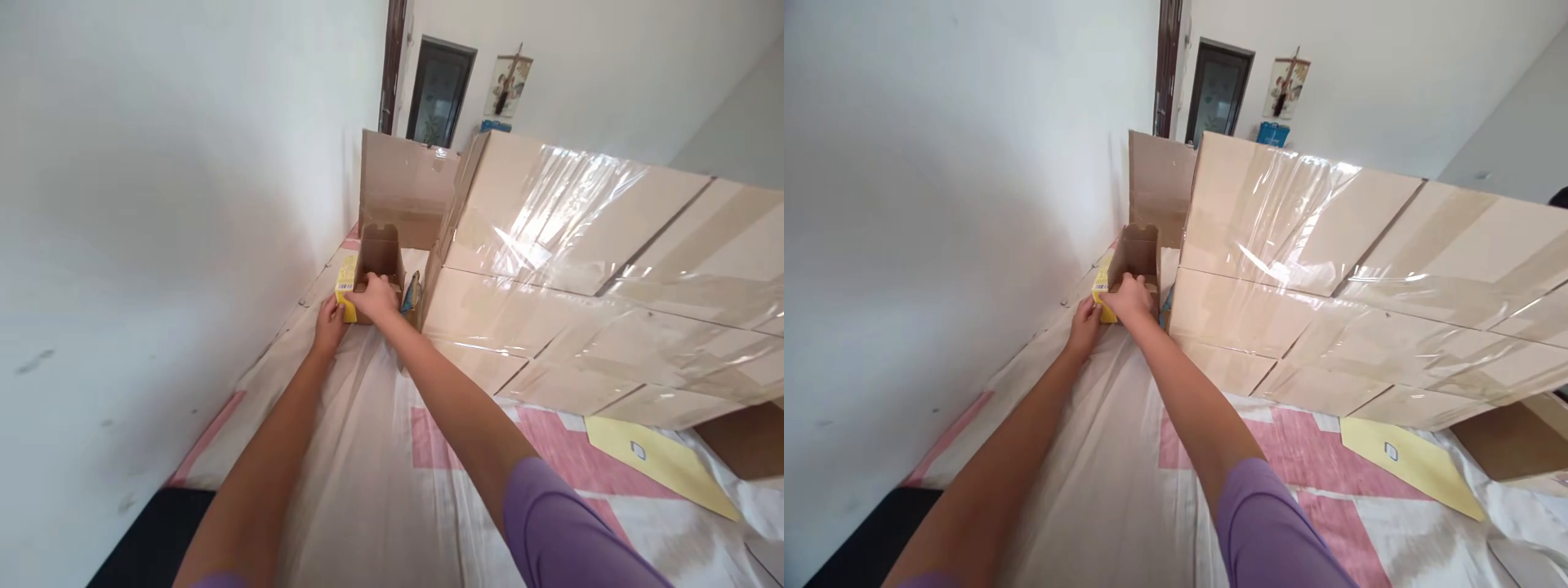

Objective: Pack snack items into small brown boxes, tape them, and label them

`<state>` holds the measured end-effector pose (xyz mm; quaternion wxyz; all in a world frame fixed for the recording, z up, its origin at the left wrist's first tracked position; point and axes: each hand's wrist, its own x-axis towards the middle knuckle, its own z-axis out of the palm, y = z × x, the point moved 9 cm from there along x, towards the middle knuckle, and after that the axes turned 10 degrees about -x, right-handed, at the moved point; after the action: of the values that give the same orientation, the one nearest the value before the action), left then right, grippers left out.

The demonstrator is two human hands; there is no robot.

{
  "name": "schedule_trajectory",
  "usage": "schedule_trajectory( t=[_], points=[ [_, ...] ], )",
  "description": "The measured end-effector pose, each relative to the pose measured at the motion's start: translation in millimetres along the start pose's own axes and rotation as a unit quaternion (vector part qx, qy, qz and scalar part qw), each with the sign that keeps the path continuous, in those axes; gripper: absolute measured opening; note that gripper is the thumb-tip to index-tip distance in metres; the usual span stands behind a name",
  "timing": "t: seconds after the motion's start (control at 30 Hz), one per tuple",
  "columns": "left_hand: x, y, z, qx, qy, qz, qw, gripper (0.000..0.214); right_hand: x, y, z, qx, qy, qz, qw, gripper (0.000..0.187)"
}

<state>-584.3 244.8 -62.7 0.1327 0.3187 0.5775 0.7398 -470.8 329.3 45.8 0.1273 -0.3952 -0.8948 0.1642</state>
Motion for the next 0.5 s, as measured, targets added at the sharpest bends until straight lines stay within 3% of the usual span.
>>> schedule_trajectory(
  t=[0.07, 0.17, 0.27, 0.3, 0.37, 0.43, 0.5],
  points=[
    [-43.5, 26.4, -28.4, 0.044, 0.001, 0.038, 0.998, 0.051, -32.7, -11.5, -6.6, 0.044, -0.022, -0.065, 0.997, 0.073],
    [-138.1, 72.4, -63.4, 0.114, -0.011, 0.079, 0.99, 0.052, -107.2, -18.9, -27.5, 0.105, -0.059, -0.171, 0.978, 0.079],
    [-245.9, 136.3, -67.4, 0.185, -0.037, 0.133, 0.973, 0.039, -191.9, 0.9, -62.1, 0.161, -0.118, -0.249, 0.948, 0.063],
    [-280.3, 163.9, -58.8, 0.226, -0.047, 0.176, 0.957, 0.035, -218.8, 14.0, -73.7, 0.172, -0.153, -0.264, 0.937, 0.055],
    [-347.4, 222.4, -23.2, 0.381, -0.065, 0.321, 0.865, 0.041, -271.2, 44.1, -97.8, 0.166, -0.22, -0.3, 0.913, 0.052],
    [-393.9, 255.7, 16.5, 0.455, -0.103, 0.365, 0.806, 0.041, -323.5, 73.2, -123.1, 0.136, -0.265, -0.358, 0.885, 0.06],
    [-424.6, 269.4, 55.1, 0.466, -0.169, 0.358, 0.791, 0.04, -369.0, 103.5, -144.4, 0.107, -0.282, -0.379, 0.875, 0.065]
  ],
)
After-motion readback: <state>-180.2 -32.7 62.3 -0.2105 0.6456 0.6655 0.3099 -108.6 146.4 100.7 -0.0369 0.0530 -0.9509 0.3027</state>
